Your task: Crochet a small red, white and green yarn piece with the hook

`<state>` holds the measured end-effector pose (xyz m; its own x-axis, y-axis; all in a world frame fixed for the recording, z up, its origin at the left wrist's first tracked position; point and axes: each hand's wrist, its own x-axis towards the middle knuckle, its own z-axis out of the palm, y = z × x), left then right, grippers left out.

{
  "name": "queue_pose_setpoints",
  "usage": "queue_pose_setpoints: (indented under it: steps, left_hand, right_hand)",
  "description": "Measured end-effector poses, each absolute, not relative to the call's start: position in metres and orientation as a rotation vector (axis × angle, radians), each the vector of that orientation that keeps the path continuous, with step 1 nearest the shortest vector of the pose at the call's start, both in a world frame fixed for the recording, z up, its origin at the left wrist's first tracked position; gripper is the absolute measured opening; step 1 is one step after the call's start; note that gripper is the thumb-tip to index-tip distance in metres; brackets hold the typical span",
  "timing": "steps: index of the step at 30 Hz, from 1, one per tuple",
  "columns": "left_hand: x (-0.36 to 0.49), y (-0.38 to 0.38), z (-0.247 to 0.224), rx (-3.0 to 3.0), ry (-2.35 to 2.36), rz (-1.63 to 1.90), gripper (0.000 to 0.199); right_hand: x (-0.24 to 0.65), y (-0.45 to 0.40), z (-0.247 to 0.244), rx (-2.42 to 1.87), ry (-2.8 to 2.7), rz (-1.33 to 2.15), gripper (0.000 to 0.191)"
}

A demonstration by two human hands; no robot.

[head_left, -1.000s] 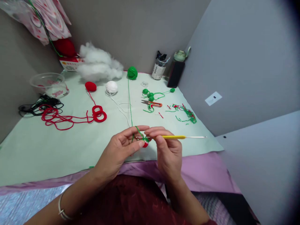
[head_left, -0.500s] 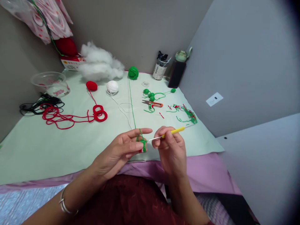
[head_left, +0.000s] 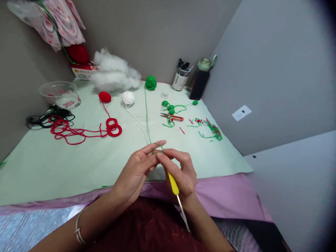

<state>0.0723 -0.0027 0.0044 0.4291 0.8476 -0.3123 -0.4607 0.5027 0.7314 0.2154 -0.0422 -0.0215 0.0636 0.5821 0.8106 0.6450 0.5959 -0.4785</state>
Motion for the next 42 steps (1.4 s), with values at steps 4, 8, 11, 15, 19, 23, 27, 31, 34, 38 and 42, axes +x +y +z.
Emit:
queue_pose_setpoints:
  steps: [4, 8, 11, 15, 19, 23, 27, 31, 34, 38, 42]
  left_hand:
    - [0.071, 0.001, 0.004, 0.585, 0.745, 0.897, 0.038]
    - [0.073, 0.000, 0.004, 0.663, 0.770, 1.047, 0.042]
    - [0.070, 0.001, 0.003, 0.524, 0.690, 0.845, 0.040]
    - [0.063, 0.004, 0.003, 0.592, 0.735, 0.882, 0.036]
    - [0.064, 0.000, 0.006, 0.730, 0.712, 0.956, 0.045]
    - [0.069, -0.002, 0.007, 0.770, 0.733, 0.963, 0.035]
    - [0.069, 0.001, 0.007, 0.682, 0.742, 0.932, 0.043]
    - [0.063, 0.006, 0.005, 0.542, 0.672, 0.776, 0.049]
    - [0.062, 0.007, 0.004, 0.576, 0.675, 0.799, 0.049]
    - [0.065, 0.003, 0.007, 0.693, 0.727, 0.898, 0.045]
    - [0.067, 0.000, 0.008, 0.748, 0.743, 0.950, 0.043]
  right_hand:
    - [0.216, -0.038, -0.015, -1.100, -1.344, 0.262, 0.023]
    - [0.212, -0.035, -0.014, -1.088, -1.441, 0.180, 0.020]
    - [0.213, -0.036, -0.018, -1.068, -1.550, -0.015, 0.026]
    - [0.217, -0.034, -0.017, -1.046, -1.241, 0.383, 0.019]
    - [0.213, -0.028, -0.015, -0.933, -1.172, 0.638, 0.015]
    - [0.209, -0.028, -0.015, -0.942, -1.195, 0.665, 0.018]
    - [0.210, -0.032, -0.013, -0.963, -1.260, 0.561, 0.019]
    - [0.218, -0.032, -0.010, -0.974, -1.113, 0.627, 0.017]
    - [0.222, -0.031, -0.011, -0.909, -0.982, 0.790, 0.015]
    - [0.220, -0.031, -0.014, -0.887, -1.039, 0.813, 0.015]
    - [0.216, -0.032, -0.015, -0.907, -1.109, 0.754, 0.015]
